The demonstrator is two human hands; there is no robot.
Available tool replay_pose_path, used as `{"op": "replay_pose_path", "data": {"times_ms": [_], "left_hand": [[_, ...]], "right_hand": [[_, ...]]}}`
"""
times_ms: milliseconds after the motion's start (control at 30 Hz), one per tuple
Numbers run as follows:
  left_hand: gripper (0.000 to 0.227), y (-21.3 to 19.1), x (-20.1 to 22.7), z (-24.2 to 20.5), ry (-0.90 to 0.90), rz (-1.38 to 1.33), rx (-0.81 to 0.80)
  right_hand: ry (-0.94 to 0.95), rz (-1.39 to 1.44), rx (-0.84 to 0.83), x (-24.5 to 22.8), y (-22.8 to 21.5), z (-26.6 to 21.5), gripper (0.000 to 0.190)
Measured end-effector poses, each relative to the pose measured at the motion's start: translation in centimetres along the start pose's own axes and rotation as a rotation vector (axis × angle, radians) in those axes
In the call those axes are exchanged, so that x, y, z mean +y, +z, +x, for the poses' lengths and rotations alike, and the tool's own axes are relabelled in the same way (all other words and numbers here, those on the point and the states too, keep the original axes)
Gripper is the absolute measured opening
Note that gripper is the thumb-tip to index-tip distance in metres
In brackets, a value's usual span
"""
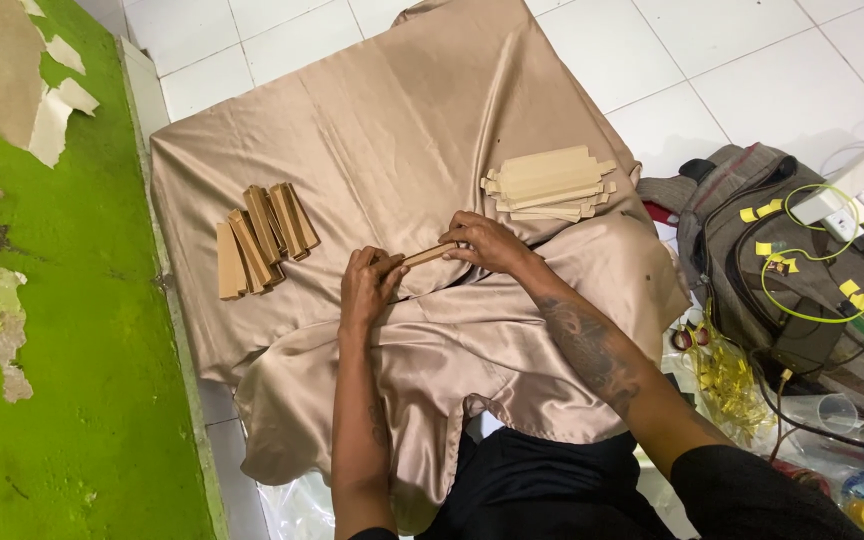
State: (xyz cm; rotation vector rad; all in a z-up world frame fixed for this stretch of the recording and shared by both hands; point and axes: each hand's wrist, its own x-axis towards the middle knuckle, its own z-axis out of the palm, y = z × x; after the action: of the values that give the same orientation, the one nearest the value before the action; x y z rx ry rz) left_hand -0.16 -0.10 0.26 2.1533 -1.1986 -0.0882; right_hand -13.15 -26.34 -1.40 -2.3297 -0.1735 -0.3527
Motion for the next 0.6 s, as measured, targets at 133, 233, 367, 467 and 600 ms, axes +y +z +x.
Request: {"op": "replay_pose_path", "data": {"times_ms": [133, 233, 367, 467, 600], "left_hand": [[0.024, -0.8, -0.3, -0.2, 0.002, 0.035, -0.005], [0.021, -0.8, -0.1, -0.2, 0.002, 0.032, 0.001], [0.02, 0.1, -0.9, -0.2, 0.011, 0.078, 0.012], [0.018, 0.5, -1.1, -0.1, 0.036, 0.102, 0.055], [0.015, -0.9, -1.3, -0.5, 0.065, 0.087, 0.312]], "right_hand": [[-0.033, -0.029, -0.001, 0.2, -0.2, 0.0, 0.025], [-0.04, -0.038, -0.004, 0.0, -0.1, 0.0, 0.022], [-0.04, -0.051, 0.015, 0.2, 0.2, -0.1, 0.021], [-0.03, -0.026, 0.037, -1.0, -0.5, 0.0, 0.024], [0.021, 0.051, 0.251, -2.8, -1.8, -0.3, 0.035]]}}
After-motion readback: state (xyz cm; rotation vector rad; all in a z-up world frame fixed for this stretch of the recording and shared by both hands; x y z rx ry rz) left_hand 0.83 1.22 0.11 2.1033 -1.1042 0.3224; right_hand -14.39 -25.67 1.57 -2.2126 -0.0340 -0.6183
